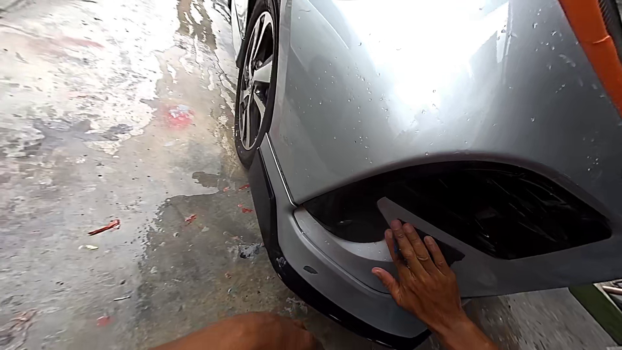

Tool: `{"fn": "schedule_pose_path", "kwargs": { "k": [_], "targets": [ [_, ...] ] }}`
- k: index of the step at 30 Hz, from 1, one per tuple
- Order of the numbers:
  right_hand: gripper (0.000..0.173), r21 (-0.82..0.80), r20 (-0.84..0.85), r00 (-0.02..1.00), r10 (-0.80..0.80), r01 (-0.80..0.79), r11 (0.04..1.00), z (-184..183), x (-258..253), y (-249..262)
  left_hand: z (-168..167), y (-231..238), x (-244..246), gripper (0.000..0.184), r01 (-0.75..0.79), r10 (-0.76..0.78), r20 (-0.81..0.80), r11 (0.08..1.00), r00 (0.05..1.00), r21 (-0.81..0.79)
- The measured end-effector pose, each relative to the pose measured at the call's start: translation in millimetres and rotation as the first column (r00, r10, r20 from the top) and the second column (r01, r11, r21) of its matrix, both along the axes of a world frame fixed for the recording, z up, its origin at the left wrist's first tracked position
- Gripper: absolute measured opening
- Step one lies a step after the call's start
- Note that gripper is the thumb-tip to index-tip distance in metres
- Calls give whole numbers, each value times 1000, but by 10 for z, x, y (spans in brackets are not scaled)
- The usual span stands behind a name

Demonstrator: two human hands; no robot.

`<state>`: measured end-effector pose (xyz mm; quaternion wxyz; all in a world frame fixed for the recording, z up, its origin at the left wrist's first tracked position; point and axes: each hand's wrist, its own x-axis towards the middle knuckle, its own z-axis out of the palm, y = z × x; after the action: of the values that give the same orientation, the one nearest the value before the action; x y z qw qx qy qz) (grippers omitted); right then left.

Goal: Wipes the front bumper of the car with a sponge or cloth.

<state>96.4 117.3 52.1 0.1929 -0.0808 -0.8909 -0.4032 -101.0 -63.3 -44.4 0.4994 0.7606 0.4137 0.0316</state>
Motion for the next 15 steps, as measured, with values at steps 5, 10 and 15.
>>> {"fn": "schedule_pose_path", "kwargs": {
  "k": [5,10,15],
  "targets": [
    [64,-15,35,999,-10,11,1000,75,-96,-54,91,71,146,58,6,-3,25,995,1000,-98],
    [66,-35,-16,1000,19,-20,999,-33,-230,-45,146,47,33,55,-8,3,-35,991,999,-134],
    [61,-13,33,999,12,-12,1000,124,-35,-55,104,40,46,57,-28,24,-25,988,999,-152]
  ]
}}
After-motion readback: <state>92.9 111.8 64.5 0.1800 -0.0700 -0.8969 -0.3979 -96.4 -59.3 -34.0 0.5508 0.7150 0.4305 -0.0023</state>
